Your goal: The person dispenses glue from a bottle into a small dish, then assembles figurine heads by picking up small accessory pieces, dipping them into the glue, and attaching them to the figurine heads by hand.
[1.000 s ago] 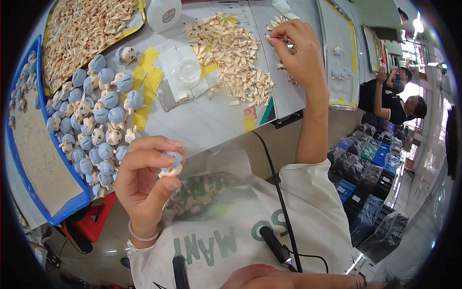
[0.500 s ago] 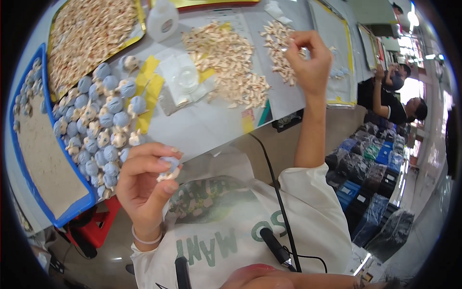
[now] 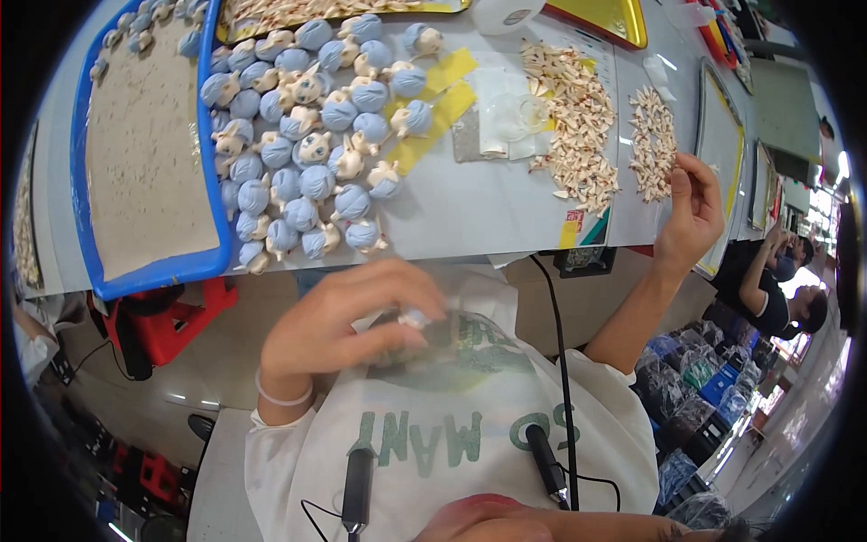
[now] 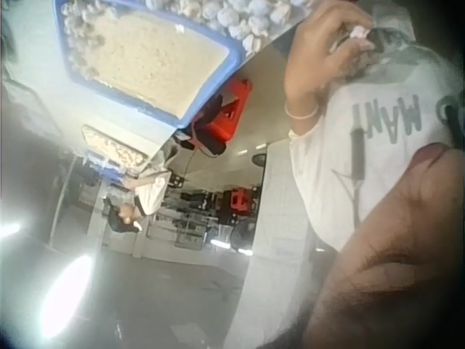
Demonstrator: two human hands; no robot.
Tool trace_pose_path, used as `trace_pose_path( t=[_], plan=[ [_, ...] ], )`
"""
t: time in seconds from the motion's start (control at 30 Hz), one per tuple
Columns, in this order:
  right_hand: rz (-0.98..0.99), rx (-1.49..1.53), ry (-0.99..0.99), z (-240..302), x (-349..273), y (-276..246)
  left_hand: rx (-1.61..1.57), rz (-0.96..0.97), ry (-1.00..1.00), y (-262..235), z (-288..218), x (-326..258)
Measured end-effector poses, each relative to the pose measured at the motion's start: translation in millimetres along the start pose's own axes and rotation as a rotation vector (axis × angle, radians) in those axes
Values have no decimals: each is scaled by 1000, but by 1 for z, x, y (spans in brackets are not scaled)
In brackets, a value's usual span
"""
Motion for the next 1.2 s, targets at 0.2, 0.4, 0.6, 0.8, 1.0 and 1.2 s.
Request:
trace_pose_path(
  t=[0.2, 0.4, 0.6, 0.8, 1.0, 1.2],
  plan=[
    [10, 58, -16, 6, -7, 4, -20, -79, -86, -14, -3, 4],
    [41, 5, 3, 9, -15, 15, 51, -153, -18, -16, -1, 10],
    [248, 103, -3, 20, -17, 26, 36, -70, -74, -18, -3, 12],
    [356, 83, -67, 37, -19, 44, -49, 42, 14, -1, -12, 18],
    [403, -267, -162, 50, -14, 40, -177, 166, 71, 14, -8, 32],
    [486, -23, -138, 53, -28, 38, -317, 7, 70, 15, -13, 34]
  ],
)
Point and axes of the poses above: each hand's wrist, its own x-axis towards the middle knuckle, its own y-axis out of the palm, z = x × y, the point moved 4 cm from there along x, towards the middle knuckle, and after that the axes turned 1 degree about x, right-handed, at the moved point
